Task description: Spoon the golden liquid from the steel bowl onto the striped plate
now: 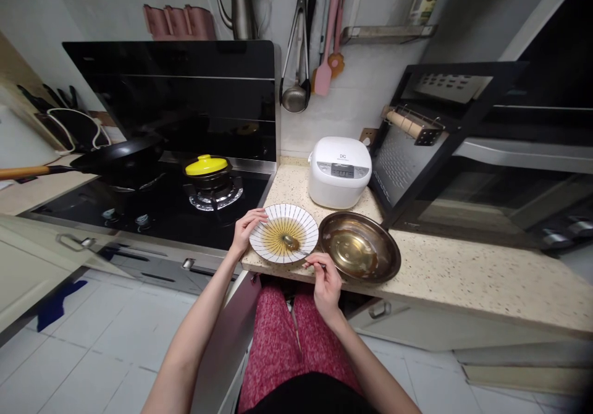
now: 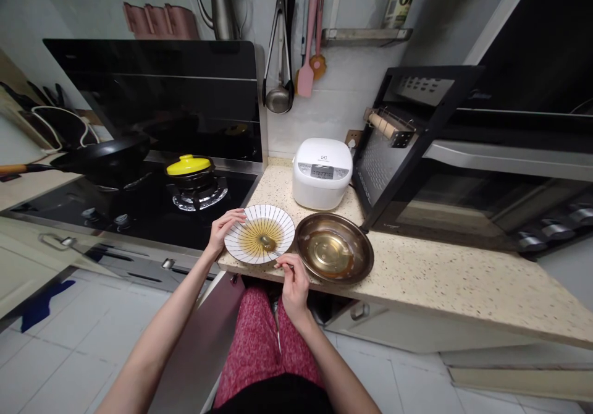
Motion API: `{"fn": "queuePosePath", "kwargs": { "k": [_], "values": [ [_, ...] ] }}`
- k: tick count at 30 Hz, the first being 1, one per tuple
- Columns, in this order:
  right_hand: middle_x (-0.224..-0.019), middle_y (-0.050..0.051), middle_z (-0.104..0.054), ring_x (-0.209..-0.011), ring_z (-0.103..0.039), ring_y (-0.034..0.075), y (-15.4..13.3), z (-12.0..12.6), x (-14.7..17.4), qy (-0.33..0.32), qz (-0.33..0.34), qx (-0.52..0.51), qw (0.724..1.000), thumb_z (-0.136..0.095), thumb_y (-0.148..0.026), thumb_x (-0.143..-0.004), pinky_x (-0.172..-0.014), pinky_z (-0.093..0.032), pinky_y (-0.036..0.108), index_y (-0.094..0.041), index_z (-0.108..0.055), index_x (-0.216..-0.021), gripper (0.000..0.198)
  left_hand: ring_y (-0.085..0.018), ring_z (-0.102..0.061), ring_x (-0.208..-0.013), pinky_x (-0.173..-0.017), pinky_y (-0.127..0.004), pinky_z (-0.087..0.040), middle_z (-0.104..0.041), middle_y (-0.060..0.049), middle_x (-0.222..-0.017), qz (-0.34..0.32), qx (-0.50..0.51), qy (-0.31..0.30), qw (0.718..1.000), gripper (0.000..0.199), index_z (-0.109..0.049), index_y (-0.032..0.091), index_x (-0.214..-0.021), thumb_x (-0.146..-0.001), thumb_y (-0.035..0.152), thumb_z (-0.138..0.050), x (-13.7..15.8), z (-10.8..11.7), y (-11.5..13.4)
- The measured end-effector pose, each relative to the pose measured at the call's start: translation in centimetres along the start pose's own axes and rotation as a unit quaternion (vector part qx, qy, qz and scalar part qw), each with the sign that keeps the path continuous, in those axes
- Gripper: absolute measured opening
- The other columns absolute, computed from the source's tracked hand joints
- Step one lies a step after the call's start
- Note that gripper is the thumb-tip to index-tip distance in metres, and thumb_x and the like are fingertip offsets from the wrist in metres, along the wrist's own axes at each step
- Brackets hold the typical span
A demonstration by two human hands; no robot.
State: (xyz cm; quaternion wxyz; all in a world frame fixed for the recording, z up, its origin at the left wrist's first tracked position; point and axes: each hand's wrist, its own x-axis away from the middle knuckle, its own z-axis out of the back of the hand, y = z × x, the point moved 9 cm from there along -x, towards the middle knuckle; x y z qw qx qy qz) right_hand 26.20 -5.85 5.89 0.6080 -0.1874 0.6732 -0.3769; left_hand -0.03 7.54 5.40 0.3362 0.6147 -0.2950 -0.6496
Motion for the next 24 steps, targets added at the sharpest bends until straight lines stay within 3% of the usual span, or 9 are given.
{"fn": "queuePosePath", "kwargs": {
  "k": [10,24],
  "values": [
    [-0.089,0.004,-0.07,-0.086,-0.069,0.019,1.5,0.6,0.6,0.038,-0.063,-0.046,0.996,-0.05,-0.03,-0.106,-0.08,-0.056,0.034,-0.022,-0.067,-0.091,0.024,-0.033,-0.066,-0.122,-0.113,-0.052,-0.045,-0.08,-0.011,-0.101,-0.002,-0.001,0.001,1.0,0.028,-0.084,0.02,-0.084,-0.097,0.031,-0.062,0.0,0.0,0.0],
    [-0.088,0.003,-0.07,-0.085,-0.068,0.018,-0.9,3.3,-0.8,0.096,-0.014,-0.043,0.994,-0.05,-0.023,-0.106,-0.08,-0.055,0.034,-0.022,-0.066,-0.089,0.023,-0.033,-0.066,-0.122,-0.112,-0.052,-0.045,-0.081,-0.011,-0.1,-0.001,-0.014,-0.002,1.0,0.029,-0.084,0.02,-0.084,-0.097,0.03,-0.06,-0.1,0.0,0.5]
  ]
}}
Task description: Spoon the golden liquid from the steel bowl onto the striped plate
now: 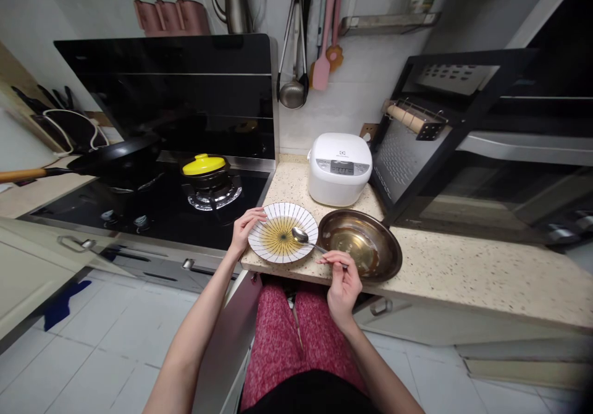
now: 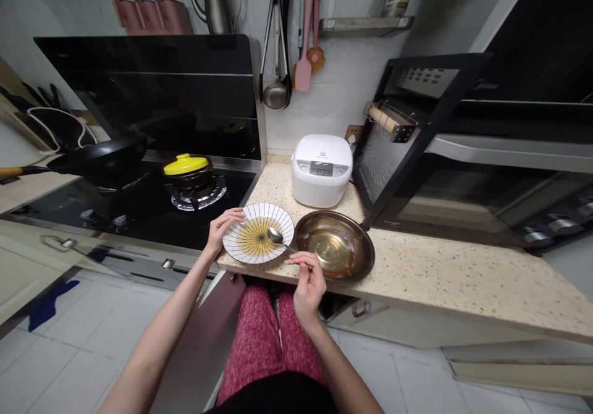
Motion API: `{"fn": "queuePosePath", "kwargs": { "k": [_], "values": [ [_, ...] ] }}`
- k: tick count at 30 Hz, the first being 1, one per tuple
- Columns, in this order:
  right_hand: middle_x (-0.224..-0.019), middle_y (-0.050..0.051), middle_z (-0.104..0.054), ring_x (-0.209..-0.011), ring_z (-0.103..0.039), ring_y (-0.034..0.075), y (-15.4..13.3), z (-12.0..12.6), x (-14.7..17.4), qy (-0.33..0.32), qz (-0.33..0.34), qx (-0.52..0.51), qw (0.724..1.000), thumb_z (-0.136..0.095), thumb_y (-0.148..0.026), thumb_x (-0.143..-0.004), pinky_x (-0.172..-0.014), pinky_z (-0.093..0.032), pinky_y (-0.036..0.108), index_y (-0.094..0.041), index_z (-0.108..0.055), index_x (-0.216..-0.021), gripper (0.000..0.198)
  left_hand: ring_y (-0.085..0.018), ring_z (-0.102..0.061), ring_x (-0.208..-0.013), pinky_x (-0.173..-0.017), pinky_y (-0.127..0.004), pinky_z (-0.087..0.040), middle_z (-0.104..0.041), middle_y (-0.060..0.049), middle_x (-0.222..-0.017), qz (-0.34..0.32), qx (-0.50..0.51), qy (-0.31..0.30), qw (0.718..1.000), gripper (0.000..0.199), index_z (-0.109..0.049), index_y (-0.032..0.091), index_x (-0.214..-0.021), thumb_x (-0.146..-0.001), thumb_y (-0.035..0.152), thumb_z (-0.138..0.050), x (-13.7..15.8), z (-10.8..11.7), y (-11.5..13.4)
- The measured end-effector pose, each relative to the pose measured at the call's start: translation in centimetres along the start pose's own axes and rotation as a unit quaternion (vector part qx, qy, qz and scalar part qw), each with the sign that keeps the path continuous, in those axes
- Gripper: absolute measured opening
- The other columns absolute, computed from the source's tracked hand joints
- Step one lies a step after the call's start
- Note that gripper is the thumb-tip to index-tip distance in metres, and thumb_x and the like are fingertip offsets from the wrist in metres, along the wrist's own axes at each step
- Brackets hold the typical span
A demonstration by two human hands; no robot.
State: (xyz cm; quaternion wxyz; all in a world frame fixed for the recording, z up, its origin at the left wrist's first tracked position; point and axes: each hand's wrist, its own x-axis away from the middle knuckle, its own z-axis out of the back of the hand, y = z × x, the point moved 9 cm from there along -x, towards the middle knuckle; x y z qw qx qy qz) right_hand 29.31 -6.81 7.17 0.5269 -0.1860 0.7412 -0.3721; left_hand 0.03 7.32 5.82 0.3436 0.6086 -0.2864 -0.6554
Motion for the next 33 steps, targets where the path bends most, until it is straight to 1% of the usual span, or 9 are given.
{"fn": "queuePosePath", "kwargs": {
  "k": [9,14,17,21,25,31,33],
  "values": [
    [-0.088,0.005,-0.069,-0.084,-0.068,0.02,-0.6,2.9,-1.1,0.057,0.013,0.014,0.998,-0.053,-0.027,-0.105,-0.077,-0.06,0.039,-0.021,-0.065,-0.09,0.02,-0.033,-0.066,-0.121,-0.113,-0.052,-0.044,-0.08,-0.011,-0.1,0.002,0.002,0.001,1.0,0.028,-0.084,0.021,-0.084,-0.097,0.03,-0.06,0.0,-0.1,0.0],
    [-0.087,0.005,-0.068,-0.081,-0.068,0.019,-1.0,4.6,-1.7,0.086,0.028,0.052,0.995,-0.055,-0.029,-0.104,-0.074,-0.061,0.038,-0.02,-0.065,-0.09,0.02,-0.033,-0.065,-0.121,-0.112,-0.052,-0.045,-0.08,-0.011,-0.1,0.003,0.003,0.001,1.0,0.028,-0.084,0.021,-0.084,-0.097,0.029,-0.061,0.1,-0.1,0.0],
    [-0.087,0.005,-0.068,-0.082,-0.068,0.02,-0.8,5.5,-1.8,0.09,0.038,0.072,0.993,-0.055,-0.029,-0.104,-0.074,-0.061,0.038,-0.02,-0.065,-0.09,0.019,-0.033,-0.066,-0.12,-0.112,-0.053,-0.046,-0.08,-0.01,-0.1,0.001,0.007,0.002,1.0,0.027,-0.084,0.021,-0.083,-0.096,0.029,-0.061,0.1,0.0,0.1],
    [-0.089,0.005,-0.069,-0.085,-0.069,0.019,-0.8,6.0,-1.7,0.07,0.078,0.106,0.989,-0.054,-0.024,-0.104,-0.078,-0.06,0.038,-0.021,-0.066,-0.092,0.017,-0.033,-0.066,-0.12,-0.112,-0.053,-0.046,-0.08,-0.011,-0.1,0.002,0.004,0.001,1.0,0.028,-0.084,0.021,-0.083,-0.097,0.03,-0.061,0.0,-0.1,0.0],
    [-0.089,0.004,-0.071,-0.086,-0.07,0.019,-1.4,5.7,-1.5,0.031,0.125,0.161,0.979,-0.054,-0.017,-0.103,-0.081,-0.058,0.037,-0.021,-0.067,-0.095,0.016,-0.033,-0.066,-0.121,-0.112,-0.052,-0.045,-0.08,-0.011,-0.1,0.001,0.002,0.002,1.0,0.028,-0.084,0.021,-0.084,-0.097,0.031,-0.061,0.0,0.0,-0.1],
    [-0.089,0.005,-0.072,-0.086,-0.07,0.02,-2.1,4.9,-1.3,-0.013,0.169,0.2,0.965,-0.051,-0.012,-0.101,-0.077,-0.058,0.037,-0.022,-0.068,-0.1,0.02,-0.033,-0.066,-0.121,-0.112,-0.052,-0.046,-0.08,-0.011,-0.1,0.003,0.001,0.002,1.0,0.028,-0.084,0.021,-0.083,-0.097,0.031,-0.061,0.0,0.0,0.0],
    [-0.089,0.005,-0.073,-0.084,-0.071,0.021,-2.3,4.5,-1.2,-0.032,0.195,0.209,0.958,-0.051,-0.011,-0.1,-0.074,-0.058,0.037,-0.023,-0.069,-0.103,0.022,-0.033,-0.066,-0.121,-0.112,-0.053,-0.046,-0.08,-0.011,-0.1,0.002,0.001,0.002,1.0,0.028,-0.084,0.021,-0.083,-0.097,0.031,-0.061,0.0,0.0,0.1]
  ]
}}
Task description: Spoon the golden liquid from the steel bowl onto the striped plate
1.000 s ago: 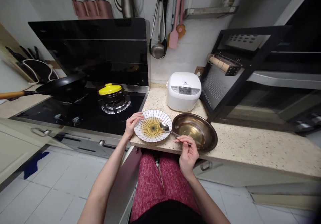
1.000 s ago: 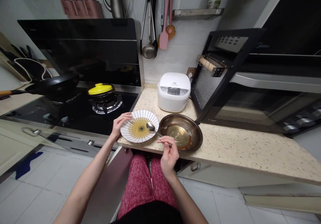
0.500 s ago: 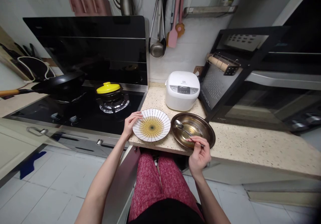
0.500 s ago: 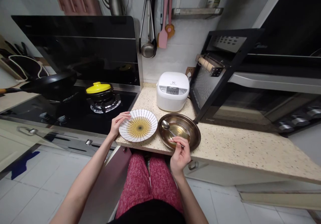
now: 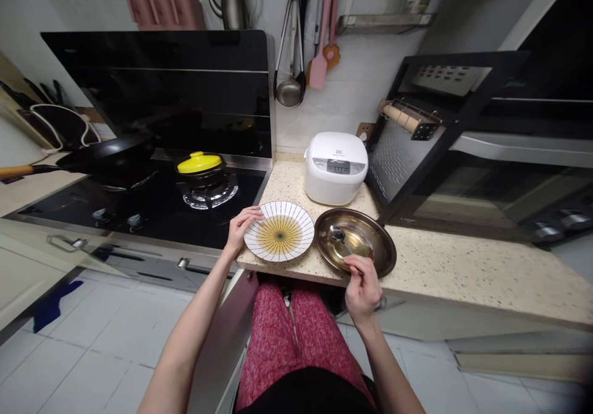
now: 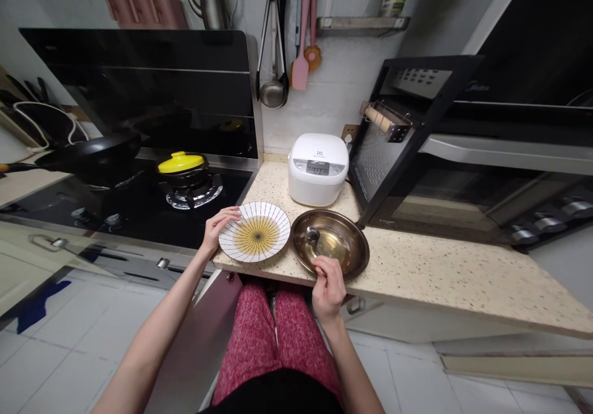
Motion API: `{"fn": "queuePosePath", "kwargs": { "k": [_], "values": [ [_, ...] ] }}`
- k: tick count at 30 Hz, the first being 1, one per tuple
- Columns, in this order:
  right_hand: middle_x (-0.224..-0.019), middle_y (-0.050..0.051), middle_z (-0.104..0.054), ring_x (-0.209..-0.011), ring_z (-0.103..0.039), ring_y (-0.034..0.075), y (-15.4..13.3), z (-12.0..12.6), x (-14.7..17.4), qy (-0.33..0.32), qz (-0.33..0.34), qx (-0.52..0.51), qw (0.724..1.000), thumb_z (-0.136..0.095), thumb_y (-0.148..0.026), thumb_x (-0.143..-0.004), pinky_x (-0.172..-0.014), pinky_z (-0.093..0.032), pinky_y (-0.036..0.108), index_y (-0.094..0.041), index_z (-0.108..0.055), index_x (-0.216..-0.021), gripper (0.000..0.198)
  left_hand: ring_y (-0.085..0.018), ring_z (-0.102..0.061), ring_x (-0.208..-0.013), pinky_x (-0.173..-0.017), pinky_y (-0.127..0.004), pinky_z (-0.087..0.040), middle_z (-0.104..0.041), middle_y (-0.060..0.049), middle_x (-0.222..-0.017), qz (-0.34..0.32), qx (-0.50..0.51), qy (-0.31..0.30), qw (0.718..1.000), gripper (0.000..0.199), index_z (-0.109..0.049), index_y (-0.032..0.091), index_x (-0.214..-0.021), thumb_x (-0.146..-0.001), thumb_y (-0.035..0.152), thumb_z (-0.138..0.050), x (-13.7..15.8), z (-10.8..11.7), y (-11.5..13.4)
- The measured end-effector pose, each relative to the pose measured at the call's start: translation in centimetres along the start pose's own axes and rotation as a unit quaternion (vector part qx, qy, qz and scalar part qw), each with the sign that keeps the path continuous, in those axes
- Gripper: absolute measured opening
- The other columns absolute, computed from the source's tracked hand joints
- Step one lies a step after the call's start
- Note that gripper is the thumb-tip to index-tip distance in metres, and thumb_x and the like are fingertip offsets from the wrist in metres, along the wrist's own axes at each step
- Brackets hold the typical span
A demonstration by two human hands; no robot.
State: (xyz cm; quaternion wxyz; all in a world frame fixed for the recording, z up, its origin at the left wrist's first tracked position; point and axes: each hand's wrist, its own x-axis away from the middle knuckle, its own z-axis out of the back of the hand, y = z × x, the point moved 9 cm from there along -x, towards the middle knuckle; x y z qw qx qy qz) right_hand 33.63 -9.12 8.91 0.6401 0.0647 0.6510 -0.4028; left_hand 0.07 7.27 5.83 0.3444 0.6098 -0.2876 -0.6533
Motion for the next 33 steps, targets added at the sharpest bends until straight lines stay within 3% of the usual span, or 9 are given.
{"fn": "queuePosePath", "kwargs": {
  "k": [5,10,13,18,25,33],
  "values": [
    [-0.09,0.007,-0.075,-0.082,-0.072,0.022,-0.9,-1.0,0.4,-0.065,0.099,0.017,0.993,-0.051,-0.006,-0.096,-0.071,-0.059,0.039,-0.024,-0.07,-0.112,0.03,-0.033,-0.066,-0.12,-0.112,-0.053,-0.046,-0.08,-0.011,-0.1,-0.003,0.002,-0.001,1.0,0.028,-0.084,0.021,-0.083,-0.097,0.031,-0.061,0.0,0.0,0.0],
    [-0.092,0.008,-0.075,-0.084,-0.072,0.022,-1.2,-1.6,0.4,-0.096,0.113,0.007,0.989,-0.051,-0.003,-0.095,-0.072,-0.059,0.038,-0.022,-0.07,-0.116,0.034,-0.033,-0.066,-0.121,-0.112,-0.053,-0.045,-0.08,-0.011,-0.1,-0.001,0.002,-0.001,1.0,0.029,-0.083,0.021,-0.082,-0.097,0.031,-0.061,0.0,0.0,0.0],
    [-0.089,0.006,-0.074,-0.083,-0.071,0.021,-1.6,-1.0,-0.1,-0.033,0.07,-0.024,0.997,-0.053,-0.007,-0.097,-0.072,-0.058,0.038,-0.023,-0.07,-0.11,0.026,-0.033,-0.066,-0.121,-0.112,-0.053,-0.045,-0.08,-0.011,-0.1,0.0,0.002,-0.001,1.0,0.029,-0.083,0.02,-0.083,-0.097,0.031,-0.061,0.0,0.0,0.0],
    [-0.087,0.004,-0.072,-0.084,-0.07,0.02,-1.3,-1.7,0.0,0.029,-0.072,-0.097,0.992,-0.05,-0.016,-0.103,-0.079,-0.057,0.039,-0.023,-0.068,-0.096,0.02,-0.033,-0.066,-0.121,-0.113,-0.053,-0.045,-0.08,-0.011,-0.099,-0.001,-0.001,-0.003,1.0,0.029,-0.083,0.021,-0.084,-0.097,0.031,-0.06,0.0,-0.1,0.0],
    [-0.087,0.003,-0.072,-0.082,-0.07,0.019,-2.1,-6.0,0.9,-0.04,-0.116,-0.162,0.979,-0.049,-0.022,-0.105,-0.077,-0.058,0.034,-0.023,-0.067,-0.093,0.022,-0.033,-0.066,-0.121,-0.113,-0.054,-0.045,-0.08,-0.011,-0.099,0.001,0.007,0.003,1.0,0.028,-0.084,0.021,-0.083,-0.096,0.033,-0.062,0.0,0.1,-0.4],
    [-0.085,0.003,-0.071,-0.076,-0.069,0.017,-2.1,-7.6,1.2,-0.071,-0.139,-0.162,0.974,-0.05,-0.023,-0.105,-0.071,-0.057,0.03,-0.022,-0.067,-0.093,0.021,-0.033,-0.066,-0.121,-0.113,-0.054,-0.045,-0.08,-0.012,-0.1,-0.001,0.008,-0.001,1.0,0.028,-0.084,0.02,-0.084,-0.096,0.031,-0.061,0.0,0.0,-0.4]
  ]
}}
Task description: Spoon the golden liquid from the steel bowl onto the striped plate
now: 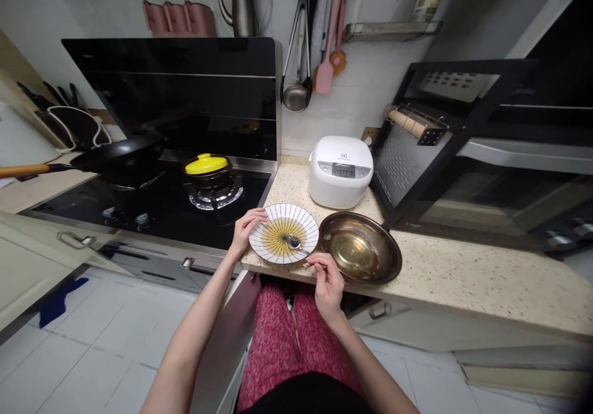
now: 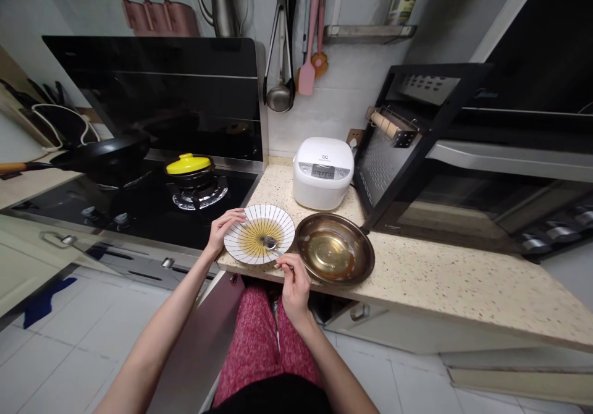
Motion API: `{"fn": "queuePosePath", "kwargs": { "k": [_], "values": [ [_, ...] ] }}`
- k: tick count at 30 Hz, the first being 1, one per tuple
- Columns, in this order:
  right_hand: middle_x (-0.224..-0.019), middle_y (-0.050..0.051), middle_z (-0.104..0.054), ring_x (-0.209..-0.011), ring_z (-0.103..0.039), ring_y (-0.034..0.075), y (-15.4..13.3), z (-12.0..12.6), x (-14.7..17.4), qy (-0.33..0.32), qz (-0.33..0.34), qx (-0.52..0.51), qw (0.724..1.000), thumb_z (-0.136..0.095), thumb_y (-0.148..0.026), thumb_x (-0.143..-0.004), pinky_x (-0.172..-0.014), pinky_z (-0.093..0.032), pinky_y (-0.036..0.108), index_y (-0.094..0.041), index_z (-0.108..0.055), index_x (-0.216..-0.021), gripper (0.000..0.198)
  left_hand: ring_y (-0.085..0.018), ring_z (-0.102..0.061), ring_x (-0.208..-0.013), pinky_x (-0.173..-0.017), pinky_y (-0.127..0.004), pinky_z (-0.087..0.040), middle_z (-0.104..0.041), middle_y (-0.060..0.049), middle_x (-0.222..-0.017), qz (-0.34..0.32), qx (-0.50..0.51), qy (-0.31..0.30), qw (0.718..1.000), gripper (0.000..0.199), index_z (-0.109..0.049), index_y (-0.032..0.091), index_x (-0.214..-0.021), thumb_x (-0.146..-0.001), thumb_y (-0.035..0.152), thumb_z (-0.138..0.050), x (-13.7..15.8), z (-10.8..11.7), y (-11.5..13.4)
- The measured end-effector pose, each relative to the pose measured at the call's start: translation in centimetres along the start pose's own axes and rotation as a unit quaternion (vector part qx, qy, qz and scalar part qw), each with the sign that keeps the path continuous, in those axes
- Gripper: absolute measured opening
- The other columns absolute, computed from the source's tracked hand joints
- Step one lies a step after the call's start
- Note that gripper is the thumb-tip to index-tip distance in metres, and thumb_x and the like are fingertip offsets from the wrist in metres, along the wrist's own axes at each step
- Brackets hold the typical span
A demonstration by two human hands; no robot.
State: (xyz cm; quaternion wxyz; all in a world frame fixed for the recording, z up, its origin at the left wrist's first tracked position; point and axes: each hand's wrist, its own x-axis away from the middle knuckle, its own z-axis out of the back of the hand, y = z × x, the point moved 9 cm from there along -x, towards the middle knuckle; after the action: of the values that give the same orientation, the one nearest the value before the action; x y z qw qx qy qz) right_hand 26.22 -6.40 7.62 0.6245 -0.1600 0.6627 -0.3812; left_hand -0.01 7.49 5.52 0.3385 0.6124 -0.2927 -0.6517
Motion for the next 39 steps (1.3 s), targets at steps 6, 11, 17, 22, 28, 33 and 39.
{"fn": "queuePosePath", "kwargs": {
  "k": [6,11,17,22,28,33,39],
  "values": [
    [-0.085,0.002,-0.07,-0.077,-0.069,0.017,0.6,-0.3,0.1,-0.004,-0.011,-0.008,1.0,-0.05,-0.023,-0.105,-0.071,-0.057,0.031,-0.022,-0.067,-0.092,0.021,-0.034,-0.066,-0.121,-0.113,-0.054,-0.045,-0.08,-0.011,-0.1,0.001,-0.002,0.001,1.0,0.028,-0.084,0.021,-0.083,-0.096,0.032,-0.061,0.0,0.0,0.0],
    [-0.085,0.002,-0.07,-0.076,-0.068,0.017,1.3,-0.4,0.5,-0.002,-0.032,-0.016,0.999,-0.05,-0.025,-0.105,-0.071,-0.057,0.031,-0.022,-0.067,-0.093,0.022,-0.034,-0.066,-0.122,-0.113,-0.054,-0.045,-0.08,-0.012,-0.1,0.003,-0.003,0.001,1.0,0.029,-0.084,0.02,-0.083,-0.097,0.034,-0.062,0.0,0.0,0.0],
    [-0.087,0.003,-0.071,-0.08,-0.068,0.018,2.2,-0.2,0.9,0.017,-0.038,-0.029,0.999,-0.05,-0.026,-0.105,-0.075,-0.057,0.033,-0.022,-0.067,-0.091,0.023,-0.033,-0.066,-0.121,-0.114,-0.054,-0.045,-0.08,-0.011,-0.1,0.0,-0.001,0.0,1.0,0.028,-0.084,0.021,-0.084,-0.097,0.032,-0.061,0.0,0.0,0.0],
    [-0.088,0.003,-0.07,-0.084,-0.069,0.018,2.6,0.2,1.2,0.043,-0.047,-0.05,0.997,-0.049,-0.026,-0.106,-0.079,-0.058,0.034,-0.022,-0.066,-0.09,0.024,-0.034,-0.066,-0.122,-0.113,-0.055,-0.045,-0.08,-0.012,-0.1,-0.003,0.0,-0.001,1.0,0.029,-0.084,0.02,-0.084,-0.097,0.032,-0.061,0.0,0.0,0.0],
    [-0.087,0.003,-0.07,-0.085,-0.069,0.018,2.1,1.0,0.8,0.067,-0.047,-0.055,0.995,-0.05,-0.025,-0.106,-0.079,-0.057,0.035,-0.022,-0.066,-0.09,0.022,-0.034,-0.066,-0.122,-0.113,-0.055,-0.045,-0.08,-0.012,-0.1,-0.001,-0.004,-0.001,1.0,0.029,-0.084,0.02,-0.084,-0.097,0.034,-0.062,0.0,0.0,0.1],
    [-0.088,0.003,-0.07,-0.085,-0.068,0.018,1.4,1.7,0.2,0.078,-0.037,-0.065,0.994,-0.051,-0.022,-0.105,-0.079,-0.057,0.034,-0.022,-0.066,-0.091,0.021,-0.033,-0.066,-0.121,-0.112,-0.053,-0.045,-0.081,-0.011,-0.1,-0.002,-0.001,-0.002,1.0,0.028,-0.084,0.021,-0.084,-0.097,0.032,-0.061,0.0,0.0,0.1],
    [-0.088,0.003,-0.07,-0.085,-0.068,0.018,0.9,3.2,-0.1,0.105,-0.034,-0.065,0.992,-0.051,-0.023,-0.105,-0.079,-0.057,0.035,-0.022,-0.066,-0.091,0.021,-0.033,-0.065,-0.122,-0.113,-0.051,-0.045,-0.081,-0.011,-0.101,0.006,-0.003,0.001,1.0,0.027,-0.084,0.02,-0.085,-0.097,0.029,-0.061,0.1,0.0,0.2]
  ]
}}
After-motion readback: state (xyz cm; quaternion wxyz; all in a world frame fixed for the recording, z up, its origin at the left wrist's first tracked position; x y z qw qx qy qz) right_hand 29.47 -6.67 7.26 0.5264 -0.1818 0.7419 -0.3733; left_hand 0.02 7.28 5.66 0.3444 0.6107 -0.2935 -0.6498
